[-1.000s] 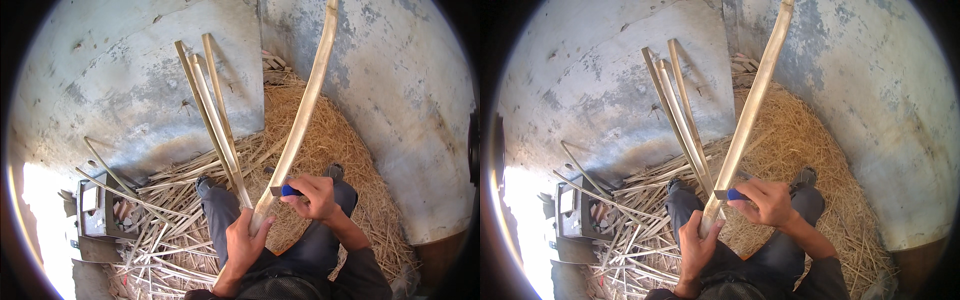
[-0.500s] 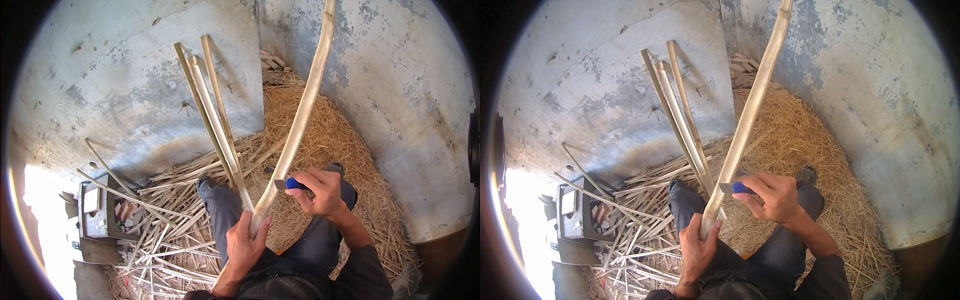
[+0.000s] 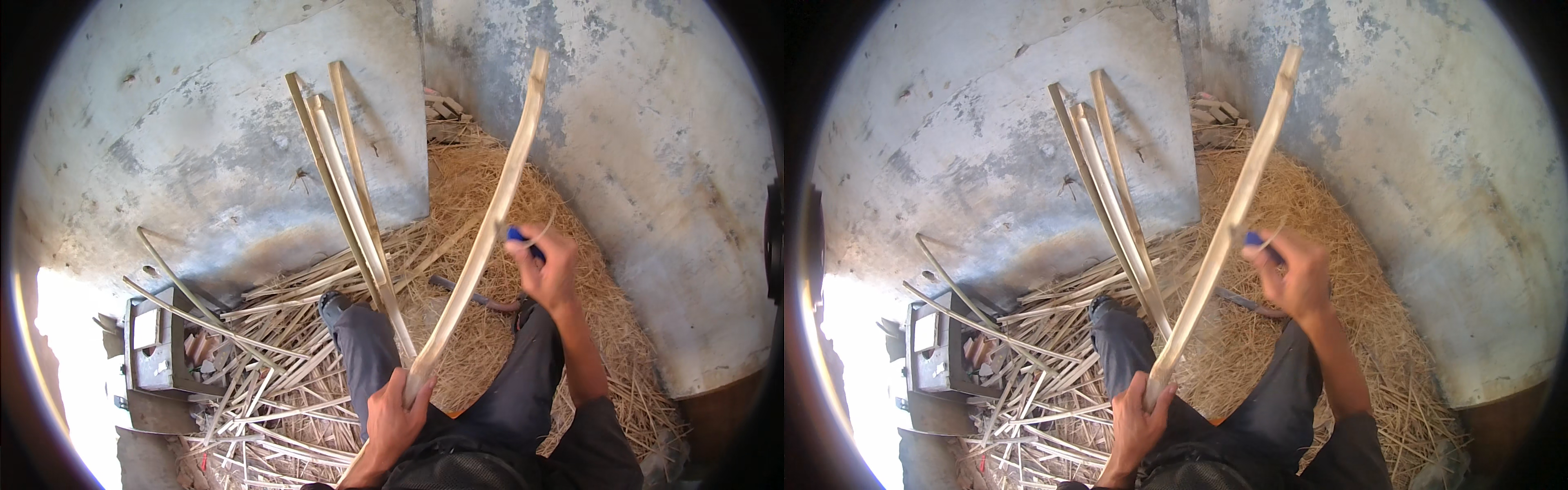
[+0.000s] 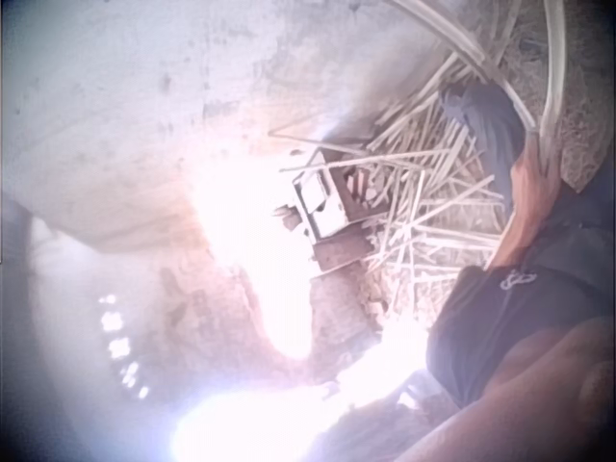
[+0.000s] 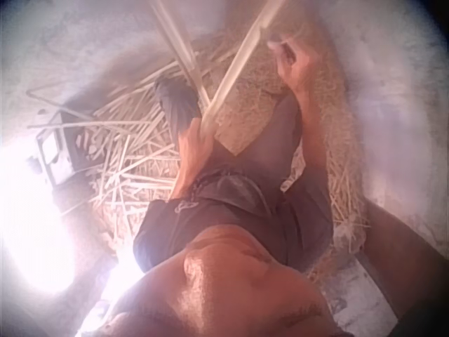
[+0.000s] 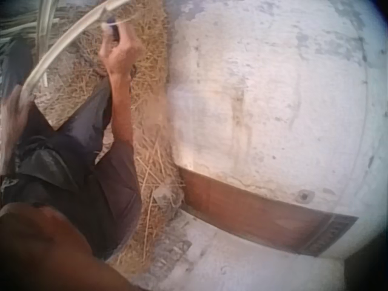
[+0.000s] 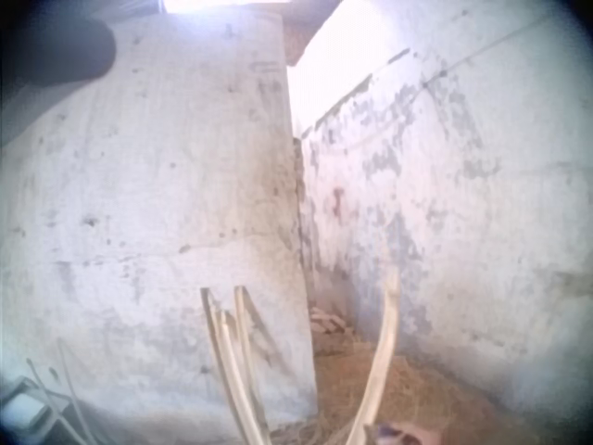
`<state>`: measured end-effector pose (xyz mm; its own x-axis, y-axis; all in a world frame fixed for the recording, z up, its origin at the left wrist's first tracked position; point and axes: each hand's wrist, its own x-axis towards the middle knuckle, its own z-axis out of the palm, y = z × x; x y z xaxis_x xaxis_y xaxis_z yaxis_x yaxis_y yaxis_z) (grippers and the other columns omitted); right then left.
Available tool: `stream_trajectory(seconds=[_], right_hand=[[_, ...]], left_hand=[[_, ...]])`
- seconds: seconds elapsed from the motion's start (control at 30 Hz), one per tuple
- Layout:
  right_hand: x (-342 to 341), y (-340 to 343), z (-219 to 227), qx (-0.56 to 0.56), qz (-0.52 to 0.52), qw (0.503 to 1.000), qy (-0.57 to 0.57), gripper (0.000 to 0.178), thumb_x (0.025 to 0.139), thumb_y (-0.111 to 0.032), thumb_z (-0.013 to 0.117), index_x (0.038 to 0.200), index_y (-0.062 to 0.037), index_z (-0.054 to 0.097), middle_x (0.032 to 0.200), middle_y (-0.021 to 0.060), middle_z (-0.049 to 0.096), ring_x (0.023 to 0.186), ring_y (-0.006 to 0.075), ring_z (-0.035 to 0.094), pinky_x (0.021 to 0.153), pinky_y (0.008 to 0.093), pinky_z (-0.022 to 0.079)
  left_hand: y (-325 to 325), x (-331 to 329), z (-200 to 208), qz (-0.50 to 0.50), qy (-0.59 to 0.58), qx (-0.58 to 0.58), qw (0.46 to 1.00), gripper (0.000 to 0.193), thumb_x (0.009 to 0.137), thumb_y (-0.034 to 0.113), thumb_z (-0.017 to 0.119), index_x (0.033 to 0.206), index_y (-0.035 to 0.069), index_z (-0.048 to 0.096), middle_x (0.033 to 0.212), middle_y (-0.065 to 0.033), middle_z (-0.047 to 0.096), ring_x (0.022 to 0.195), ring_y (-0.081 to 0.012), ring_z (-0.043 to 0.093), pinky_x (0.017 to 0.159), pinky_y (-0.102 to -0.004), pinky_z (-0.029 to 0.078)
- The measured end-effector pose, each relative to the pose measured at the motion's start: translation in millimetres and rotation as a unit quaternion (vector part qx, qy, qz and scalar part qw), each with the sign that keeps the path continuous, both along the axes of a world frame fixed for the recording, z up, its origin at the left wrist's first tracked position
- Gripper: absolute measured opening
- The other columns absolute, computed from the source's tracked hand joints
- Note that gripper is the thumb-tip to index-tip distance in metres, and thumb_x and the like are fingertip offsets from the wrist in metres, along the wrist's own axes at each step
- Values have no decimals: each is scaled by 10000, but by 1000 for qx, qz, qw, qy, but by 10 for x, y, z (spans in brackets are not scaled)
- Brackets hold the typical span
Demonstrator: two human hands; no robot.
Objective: The person sits on a straw-covered floor and uses a blue utility knife to shave the outer layer off a long bamboo pole. They rotate the pole to remove the outer skin in long strips, then switch to a machete to split the pole lengthwise.
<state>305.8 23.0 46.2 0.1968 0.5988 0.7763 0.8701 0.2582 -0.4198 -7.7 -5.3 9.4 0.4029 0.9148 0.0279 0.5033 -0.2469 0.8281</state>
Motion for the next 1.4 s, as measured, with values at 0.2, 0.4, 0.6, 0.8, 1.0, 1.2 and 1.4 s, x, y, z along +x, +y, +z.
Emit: stream_trajectory(seconds=[0.2, 0.4, 0.6, 0.8, 1.0, 1.2, 1.4], right_hand=[[984, 212, 115, 12, -154, 987, 53, 452, 1019, -458, 669, 1019, -18, 772, 713, 46, 675, 564, 119, 554, 494, 306, 400], [533, -57, 152, -56, -56, 992, 95, 465, 997, -465, 689, 1000, -5, 752, 747, 47, 700, 590, 120, 588, 518, 295, 433], [-478, -259, -164, -88, 106, 990, 14, 280, 897, -301, 823, 962, -41, 739, 791, 89, 701, 605, 218, 680, 537, 355, 527], [-726, -284, -214, -77, 148, 985, -38, 321, 886, -336, 828, 954, -38, 729, 745, 77, 667, 544, 218, 637, 488, 332, 482], [-726, -282, -161, -71, 132, 987, -62, 271, 877, -318, 827, 950, -72, 740, 710, 34, 648, 533, 191, 630, 475, 322, 480], [-719, -282, -164, -64, 127, 987, -70, 262, 871, -319, 829, 949, -85, 743, 682, 19, 627, 517, 180, 612, 466, 320, 468], [-700, -291, -167, -72, 114, 987, -89, 263, 867, -330, 832, 929, -92, 739, 673, 13, 617, 510, 176, 601, 462, 315, 460]], left_hand=[[-184, -283, -143, -19, 50, -34, 998, 369, 935, 291, 794, 849, 14, 565, 684, -219, 648, 631, -440, 658, 548, -461, 493], [-67, -259, -121, 10, 12, 10, 1000, 362, 922, 264, 813, 838, 17, 564, 647, -192, 619, 561, -393, 628, 522, -430, 472], [85, -28, 31, 28, -28, -24, 999, 315, 923, 196, 812, 870, 1, 571, 598, -153, 539, 507, -243, 508, 503, -371, 416], [114, 83, 102, 27, -66, -17, 997, 287, 918, 169, 814, 887, -5, 588, 584, -133, 530, 504, -150, 464, 498, -350, 402], [107, 109, 161, 24, -54, -16, 998, 325, 927, 201, 813, 870, 4, 561, 585, -147, 548, 514, -221, 525, 494, -359, 421], [92, 98, 215, 26, -52, -38, 998, 301, 930, 191, 806, 868, -1, 582, 564, -123, 507, 493, -137, 446, 486, -344, 386], [88, 53, 227, 23, -39, -46, 998, 306, 933, 195, 798, 855, -4, 579, 561, -128, 500, 484, -154, 445, 485, -346, 383]])
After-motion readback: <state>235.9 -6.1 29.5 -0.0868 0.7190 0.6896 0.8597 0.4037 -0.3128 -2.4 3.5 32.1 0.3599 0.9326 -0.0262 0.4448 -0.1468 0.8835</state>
